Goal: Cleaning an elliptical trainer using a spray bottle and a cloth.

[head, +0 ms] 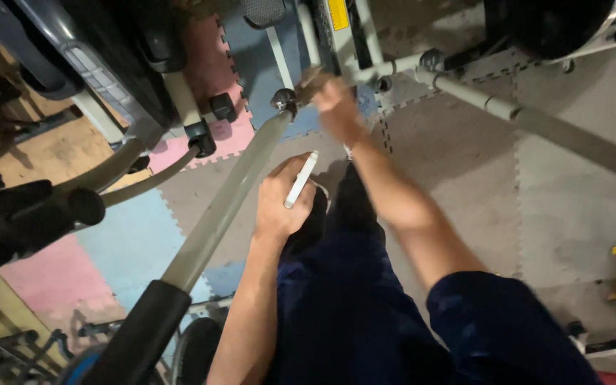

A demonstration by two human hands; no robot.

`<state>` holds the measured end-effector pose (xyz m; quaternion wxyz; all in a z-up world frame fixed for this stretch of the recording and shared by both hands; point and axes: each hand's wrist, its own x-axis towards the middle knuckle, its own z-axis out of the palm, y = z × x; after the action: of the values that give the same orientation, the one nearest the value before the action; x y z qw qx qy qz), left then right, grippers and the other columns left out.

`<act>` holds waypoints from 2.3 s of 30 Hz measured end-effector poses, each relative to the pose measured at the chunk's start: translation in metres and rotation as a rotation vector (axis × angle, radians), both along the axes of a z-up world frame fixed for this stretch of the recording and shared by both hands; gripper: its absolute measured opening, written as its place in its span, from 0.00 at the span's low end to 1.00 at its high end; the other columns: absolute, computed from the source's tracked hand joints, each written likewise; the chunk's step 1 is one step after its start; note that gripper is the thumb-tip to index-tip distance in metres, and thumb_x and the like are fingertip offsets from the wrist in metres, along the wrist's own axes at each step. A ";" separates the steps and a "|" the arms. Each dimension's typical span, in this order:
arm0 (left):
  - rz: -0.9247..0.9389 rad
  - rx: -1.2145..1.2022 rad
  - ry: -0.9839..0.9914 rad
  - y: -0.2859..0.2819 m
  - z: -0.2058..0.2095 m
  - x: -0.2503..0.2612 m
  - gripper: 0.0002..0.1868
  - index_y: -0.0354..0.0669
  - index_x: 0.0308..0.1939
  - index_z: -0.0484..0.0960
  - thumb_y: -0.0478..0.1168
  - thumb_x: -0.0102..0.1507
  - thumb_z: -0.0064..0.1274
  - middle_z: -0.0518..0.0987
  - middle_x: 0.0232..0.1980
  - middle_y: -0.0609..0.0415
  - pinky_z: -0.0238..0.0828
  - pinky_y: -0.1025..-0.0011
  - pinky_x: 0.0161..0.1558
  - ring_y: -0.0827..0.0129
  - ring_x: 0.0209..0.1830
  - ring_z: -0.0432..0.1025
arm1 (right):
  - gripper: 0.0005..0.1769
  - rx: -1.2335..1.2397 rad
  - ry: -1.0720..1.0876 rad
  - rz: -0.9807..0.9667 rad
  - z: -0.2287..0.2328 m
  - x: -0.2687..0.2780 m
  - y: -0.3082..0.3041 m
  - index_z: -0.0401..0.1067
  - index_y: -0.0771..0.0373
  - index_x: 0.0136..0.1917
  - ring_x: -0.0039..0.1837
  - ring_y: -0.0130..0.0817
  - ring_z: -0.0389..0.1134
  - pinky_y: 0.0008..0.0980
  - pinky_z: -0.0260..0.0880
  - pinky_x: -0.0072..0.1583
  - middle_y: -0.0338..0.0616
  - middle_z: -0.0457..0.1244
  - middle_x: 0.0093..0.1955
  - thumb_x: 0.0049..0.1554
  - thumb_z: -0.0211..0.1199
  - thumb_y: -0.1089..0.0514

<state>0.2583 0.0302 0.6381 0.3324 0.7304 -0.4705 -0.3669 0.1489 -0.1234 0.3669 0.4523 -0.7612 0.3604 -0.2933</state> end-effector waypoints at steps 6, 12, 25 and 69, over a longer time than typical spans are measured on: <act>-0.057 -0.017 0.037 0.016 0.004 0.014 0.22 0.40 0.55 0.82 0.35 0.57 0.48 0.82 0.56 0.40 0.75 0.57 0.55 0.43 0.52 0.77 | 0.23 0.101 0.671 -0.289 0.004 -0.037 -0.026 0.67 0.56 0.67 0.72 0.49 0.56 0.45 0.57 0.72 0.54 0.55 0.72 0.59 0.61 0.52; -0.086 -0.013 -0.001 0.028 0.010 0.022 0.23 0.40 0.56 0.82 0.35 0.57 0.48 0.82 0.54 0.39 0.75 0.57 0.54 0.43 0.52 0.77 | 0.26 0.469 0.580 -0.524 0.056 0.060 0.026 0.60 0.55 0.71 0.69 0.43 0.63 0.39 0.62 0.72 0.47 0.60 0.70 0.59 0.54 0.61; -0.047 -0.050 0.026 0.043 0.011 0.023 0.24 0.38 0.58 0.81 0.35 0.58 0.46 0.82 0.53 0.37 0.74 0.58 0.54 0.42 0.52 0.77 | 0.35 -0.167 0.583 -0.264 -0.050 -0.003 0.047 0.71 0.50 0.70 0.69 0.36 0.63 0.32 0.64 0.71 0.42 0.61 0.71 0.54 0.50 0.75; 0.391 -0.117 -0.063 0.061 0.020 -0.054 0.18 0.40 0.51 0.80 0.38 0.58 0.48 0.80 0.41 0.38 0.73 0.52 0.47 0.40 0.43 0.75 | 0.26 -0.050 0.602 0.308 0.006 0.003 -0.017 0.70 0.56 0.71 0.62 0.47 0.64 0.46 0.64 0.63 0.51 0.64 0.66 0.60 0.53 0.64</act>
<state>0.2048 0.0916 0.6583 0.4244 0.7984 -0.3504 -0.2444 0.1520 -0.1408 0.3725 0.3457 -0.8702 0.3510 0.0077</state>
